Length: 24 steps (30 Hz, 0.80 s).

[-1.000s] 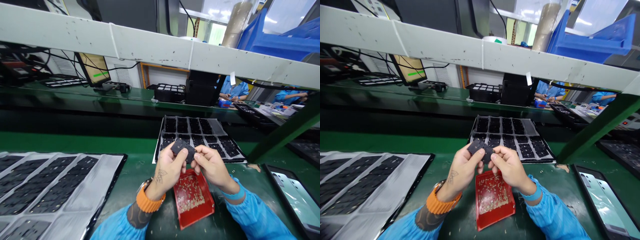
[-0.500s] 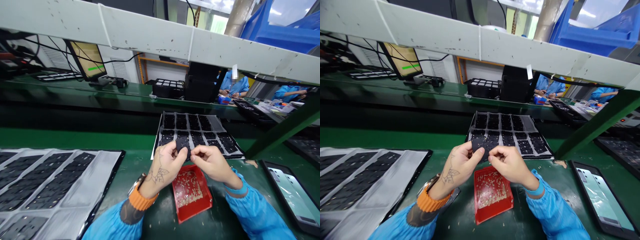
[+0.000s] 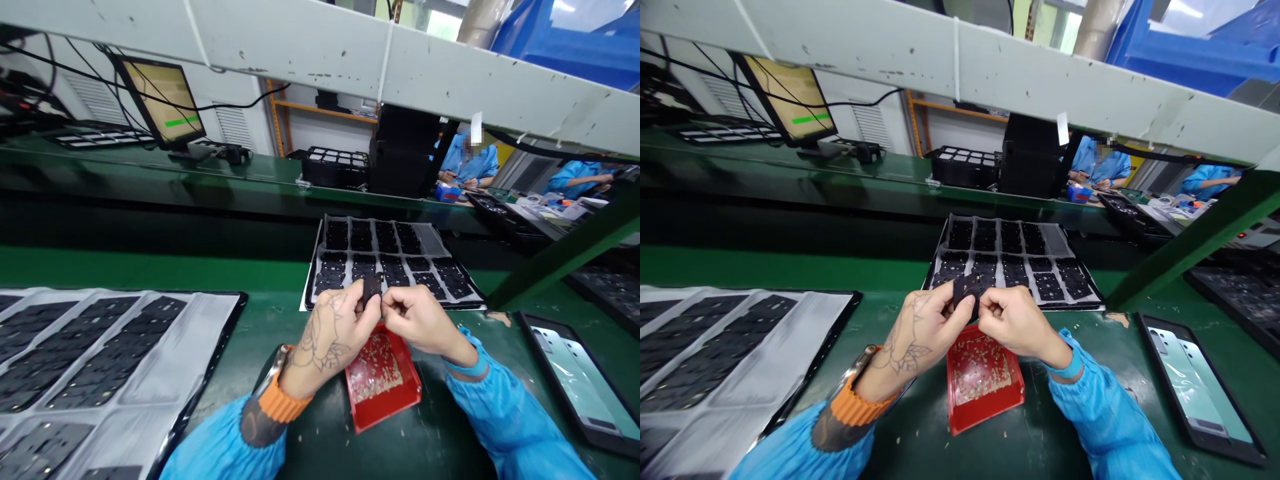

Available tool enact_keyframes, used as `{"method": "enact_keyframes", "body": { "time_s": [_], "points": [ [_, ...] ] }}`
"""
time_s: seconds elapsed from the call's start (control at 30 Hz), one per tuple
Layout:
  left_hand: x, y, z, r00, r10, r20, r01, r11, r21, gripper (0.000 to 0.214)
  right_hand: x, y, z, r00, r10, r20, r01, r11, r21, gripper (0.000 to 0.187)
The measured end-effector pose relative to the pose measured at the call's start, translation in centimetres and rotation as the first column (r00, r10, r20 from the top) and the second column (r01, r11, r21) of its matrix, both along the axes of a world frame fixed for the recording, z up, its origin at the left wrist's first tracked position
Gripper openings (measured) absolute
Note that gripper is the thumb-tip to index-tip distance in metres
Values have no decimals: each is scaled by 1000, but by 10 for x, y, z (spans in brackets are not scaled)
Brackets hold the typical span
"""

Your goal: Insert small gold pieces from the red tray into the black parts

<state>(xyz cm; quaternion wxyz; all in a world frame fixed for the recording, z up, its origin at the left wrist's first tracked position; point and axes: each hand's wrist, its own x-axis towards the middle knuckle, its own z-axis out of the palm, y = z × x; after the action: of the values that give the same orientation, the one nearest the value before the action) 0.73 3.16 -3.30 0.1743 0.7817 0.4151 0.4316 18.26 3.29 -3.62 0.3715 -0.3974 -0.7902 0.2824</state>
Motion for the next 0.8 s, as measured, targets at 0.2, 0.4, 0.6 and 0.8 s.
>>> {"method": "enact_keyframes", "body": {
  "time_s": [0.2,0.4,0.6,0.8],
  "points": [
    [-4,3,2,998,-4,55,7,998,-54,30,0,-1,3,999,12,-42,-13,1000,-10,20],
    [-11,2,11,991,-62,122,83,980,-178,30,4,-9,15,974,86,-209,-127,973,-195,22],
    [-12,1,11,983,-96,158,117,985,-129,28,5,-11,18,968,102,-228,-146,972,-185,20],
    [-11,1,14,986,-112,127,117,992,-36,28,5,-12,18,973,114,-201,-146,977,-154,18]
  ]
}}
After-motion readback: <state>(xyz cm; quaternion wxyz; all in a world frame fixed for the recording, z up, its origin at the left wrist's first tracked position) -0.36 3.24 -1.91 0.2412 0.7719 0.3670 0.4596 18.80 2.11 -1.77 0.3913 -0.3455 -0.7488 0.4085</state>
